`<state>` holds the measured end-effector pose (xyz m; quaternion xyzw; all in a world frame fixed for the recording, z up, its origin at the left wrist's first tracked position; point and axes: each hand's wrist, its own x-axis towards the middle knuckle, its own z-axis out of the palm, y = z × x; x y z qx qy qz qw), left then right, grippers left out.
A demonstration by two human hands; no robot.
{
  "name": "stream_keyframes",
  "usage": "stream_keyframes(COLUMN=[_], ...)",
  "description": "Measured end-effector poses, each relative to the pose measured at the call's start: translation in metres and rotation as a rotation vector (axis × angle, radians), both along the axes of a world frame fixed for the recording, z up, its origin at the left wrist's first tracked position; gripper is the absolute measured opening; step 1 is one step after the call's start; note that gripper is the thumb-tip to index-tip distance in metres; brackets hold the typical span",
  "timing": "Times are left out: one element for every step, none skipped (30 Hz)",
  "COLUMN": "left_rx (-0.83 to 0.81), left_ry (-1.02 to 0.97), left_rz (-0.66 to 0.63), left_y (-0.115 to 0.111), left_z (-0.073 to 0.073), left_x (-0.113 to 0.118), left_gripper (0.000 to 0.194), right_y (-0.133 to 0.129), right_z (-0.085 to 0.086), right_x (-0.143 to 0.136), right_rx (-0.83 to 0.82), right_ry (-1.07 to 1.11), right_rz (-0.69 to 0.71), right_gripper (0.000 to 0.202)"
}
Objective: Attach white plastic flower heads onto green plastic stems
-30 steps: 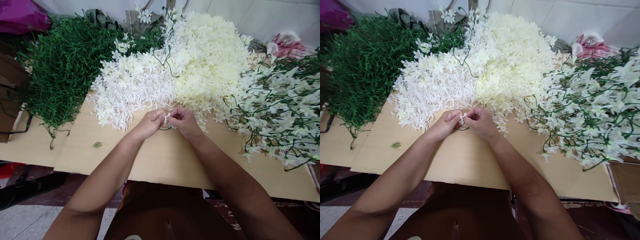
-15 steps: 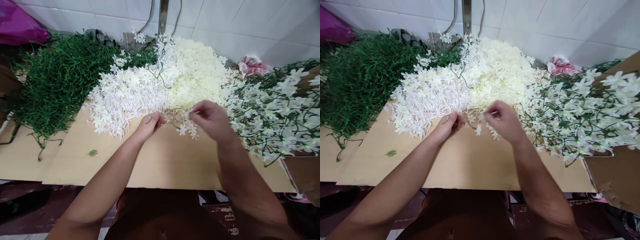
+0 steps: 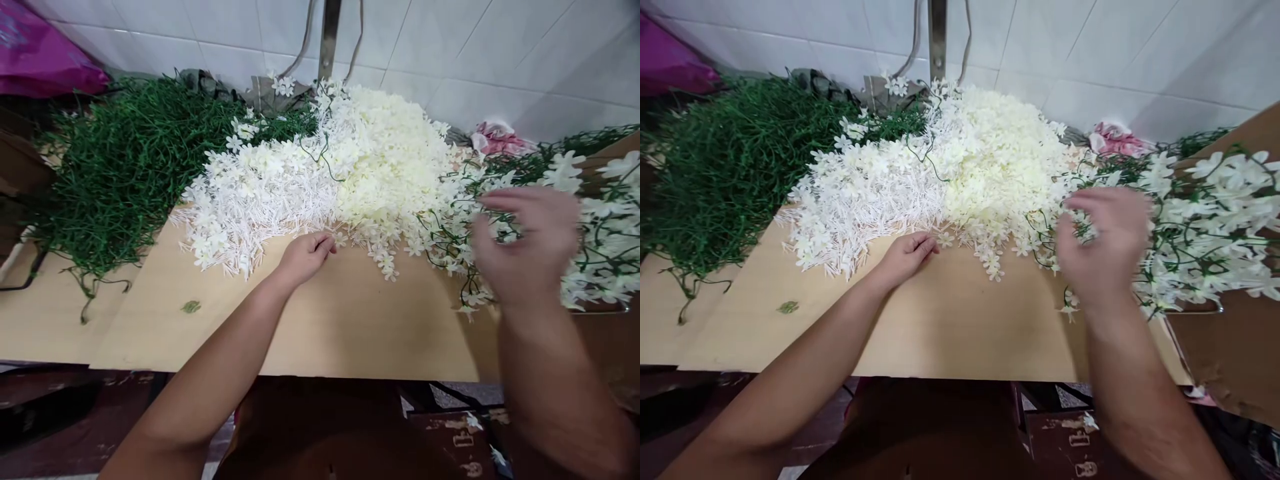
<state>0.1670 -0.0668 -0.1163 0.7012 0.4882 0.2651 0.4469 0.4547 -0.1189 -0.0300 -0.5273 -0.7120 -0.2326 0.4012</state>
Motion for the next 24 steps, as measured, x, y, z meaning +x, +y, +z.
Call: stream_keyframes(left_rx=[0.005,0.011,0.014,0.013,0.013,0.012,0.012,0.014,0.018,0.023,0.027,0.03,0.032,0.033,0.032,0.031,0.029,0.028,0.026,0.022,0.018,0.014,0.009,0.006], left_ry=[-0.007,-0.019,-0.034,-0.051,-0.068,-0.083,-0.094,-0.105,-0.117,-0.132,-0.146,-0.156,-0.162,-0.16,-0.15,-0.136,-0.122,-0.109,-0.1,-0.096,-0.098,-0.104,-0.112,-0.118], left_rz=[0.007,0.015,0.02,0.024,0.028,0.033,0.039,0.045,0.05,0.054,0.055,0.055,0.056,0.054,0.051,0.048,0.046,0.045,0.046,0.049,0.054,0.059,0.062,0.066], left_y=[0.0,0.0,0.0,0.0,0.0,0.001,0.001,0.002,0.003,0.004,0.004,0.005,0.005,0.006,0.006,0.006,0.006,0.005,0.005,0.005,0.005,0.005,0.005,0.005], left_z=[0.0,0.0,0.0,-0.001,-0.001,-0.002,-0.003,-0.004,-0.005,-0.006,-0.006,-0.006,-0.006,-0.005,-0.004,-0.003,-0.002,-0.001,0.0,0.0,0.0,0.001,0.001,0.0], left_x=[0.0,-0.001,-0.001,-0.001,-0.001,0.0,0.0,0.0,0.0,0.0,0.0,0.0,0.0,0.0,0.0,0.0,-0.001,-0.001,-0.001,-0.001,-0.001,-0.001,-0.001,-0.001], left_gripper=[0.035,0.034,0.034,0.033,0.032,0.031,0.03,0.03,0.029,0.028,0.028,0.027,0.027,0.027,0.027,0.027,0.027,0.027,0.027,0.027,0.027,0.027,0.027,0.027], right_y=[0.007,0.014,0.021,0.029,0.038,0.046,0.055,0.063,0.071,0.078,0.085,0.09,0.094,0.096,0.098,0.098,0.098,0.096,0.095,0.092,0.089,0.086,0.082,0.078], right_z=[-0.012,-0.022,-0.032,-0.04,-0.046,-0.051,-0.055,-0.059,-0.062,-0.064,-0.067,-0.069,-0.072,-0.074,-0.075,-0.076,-0.076,-0.076,-0.074,-0.071,-0.067,-0.064,-0.06,-0.057], right_x=[-0.021,-0.041,-0.059,-0.076,-0.09,-0.102,-0.112,-0.12,-0.126,-0.13,-0.133,-0.134,-0.134,-0.132,-0.129,-0.125,-0.121,-0.116,-0.111,-0.107,-0.103,-0.101,-0.099,-0.099], right_rx=[-0.047,-0.091,-0.146,-0.204,-0.267,-0.335,-0.402,-0.457,-0.508,-0.551,-0.587,-0.613,-0.628,-0.63,-0.618,-0.591,-0.555,-0.515,-0.478,-0.451,-0.435,-0.428,-0.43,-0.442], right_ry=[-0.05,-0.065,-0.074,-0.072,-0.083,-0.094,-0.111,-0.13,-0.151,-0.167,-0.177,-0.177,-0.165,-0.141,-0.104,-0.057,-0.002,0.057,0.121,0.19,0.265,0.348,0.437,0.528], right_rz=[0.154,0.25,0.314,0.351,0.363,0.364,0.348,0.314,0.273,0.23,0.188,0.157,0.14,0.136,0.146,0.163,0.183,0.205,0.227,0.25,0.272,0.291,0.306,0.315], right_gripper=[0.011,0.01,0.011,0.012,0.013,0.014,0.017,0.021,0.027,0.031,0.033,0.033,0.031,0.026,0.022,0.018,0.014,0.013,0.012,0.012,0.01,0.009,0.007,0.007])
